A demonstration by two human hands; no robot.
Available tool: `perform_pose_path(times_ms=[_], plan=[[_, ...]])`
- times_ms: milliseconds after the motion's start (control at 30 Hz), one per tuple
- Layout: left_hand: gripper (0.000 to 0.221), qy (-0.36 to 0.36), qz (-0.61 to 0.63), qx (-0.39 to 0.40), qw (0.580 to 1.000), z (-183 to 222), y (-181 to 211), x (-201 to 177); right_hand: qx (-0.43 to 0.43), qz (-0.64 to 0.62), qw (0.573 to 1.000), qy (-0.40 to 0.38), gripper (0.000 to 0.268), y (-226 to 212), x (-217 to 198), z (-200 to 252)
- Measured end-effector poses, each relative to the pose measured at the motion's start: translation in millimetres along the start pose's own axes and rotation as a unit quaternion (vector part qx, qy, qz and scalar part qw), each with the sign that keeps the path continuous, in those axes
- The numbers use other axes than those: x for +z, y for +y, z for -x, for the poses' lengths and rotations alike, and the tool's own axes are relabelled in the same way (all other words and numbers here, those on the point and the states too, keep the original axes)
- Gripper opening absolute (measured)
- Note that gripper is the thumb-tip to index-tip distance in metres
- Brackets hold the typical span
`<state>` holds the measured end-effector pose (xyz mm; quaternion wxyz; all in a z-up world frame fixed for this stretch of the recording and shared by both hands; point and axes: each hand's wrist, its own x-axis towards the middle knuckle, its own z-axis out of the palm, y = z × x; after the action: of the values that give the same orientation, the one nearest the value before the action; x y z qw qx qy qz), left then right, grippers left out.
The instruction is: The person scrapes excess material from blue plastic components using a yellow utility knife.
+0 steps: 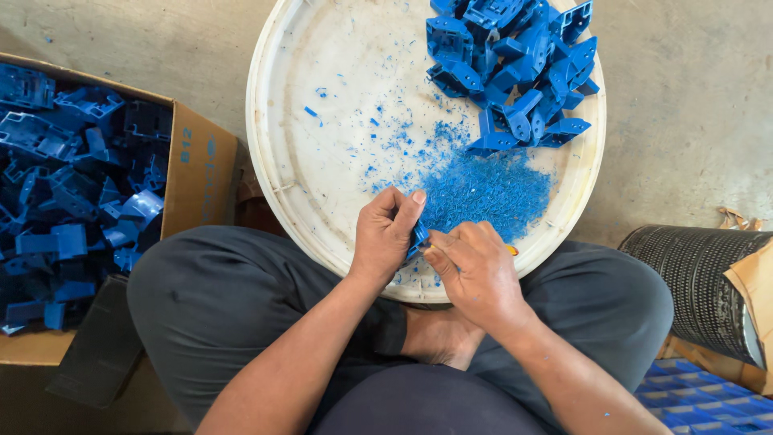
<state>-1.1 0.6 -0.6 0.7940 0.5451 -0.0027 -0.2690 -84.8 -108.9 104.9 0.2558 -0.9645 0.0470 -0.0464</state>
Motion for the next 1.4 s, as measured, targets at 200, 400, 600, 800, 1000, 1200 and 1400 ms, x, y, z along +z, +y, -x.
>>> perform_pose_path(times_ms=[200,400,600,800,1000,1200,1400], plan=[[0.041,-0.007,-0.015,0.014,1.000,1.3,-2.6,1.4,0.068,-0.093,0.993,0.012,0.030,6.7,7.0,5.4],[0.030,0.001,-0.004,0.014,1.000,-0.7,2.1,-0.5,0.168,-0.219,0.961,0.028,0.035,16.3,0.5,-0.6],[0.019,-0.042,0.038,-0.049,0.997,0.1,11.9,0.8,0.039,-0.081,0.996,0.026,0.025,16.6,-12.2,-5.9],[0.024,-0.060,0.094,-0.071,0.991,-0.5,4.0,-2.5,0.103,-0.042,0.993,-0.031,0.046,8.0,-11.5,-10.0],[0.024,-0.075,0.070,-0.049,0.994,0.1,-2.2,-3.2,0.089,-0.012,0.995,-0.033,0.061,5.8,-8.6,-8.6],[0.026,-0.072,0.043,-0.039,0.996,2.5,-1.8,-2.2,0.050,0.004,0.998,-0.035,0.058,10.6,-4.6,-4.4],[0.026,-0.074,0.053,-0.040,0.995,3.0,-1.3,-1.9,0.062,0.002,0.997,-0.051,0.062,11.9,-3.6,-4.4]])
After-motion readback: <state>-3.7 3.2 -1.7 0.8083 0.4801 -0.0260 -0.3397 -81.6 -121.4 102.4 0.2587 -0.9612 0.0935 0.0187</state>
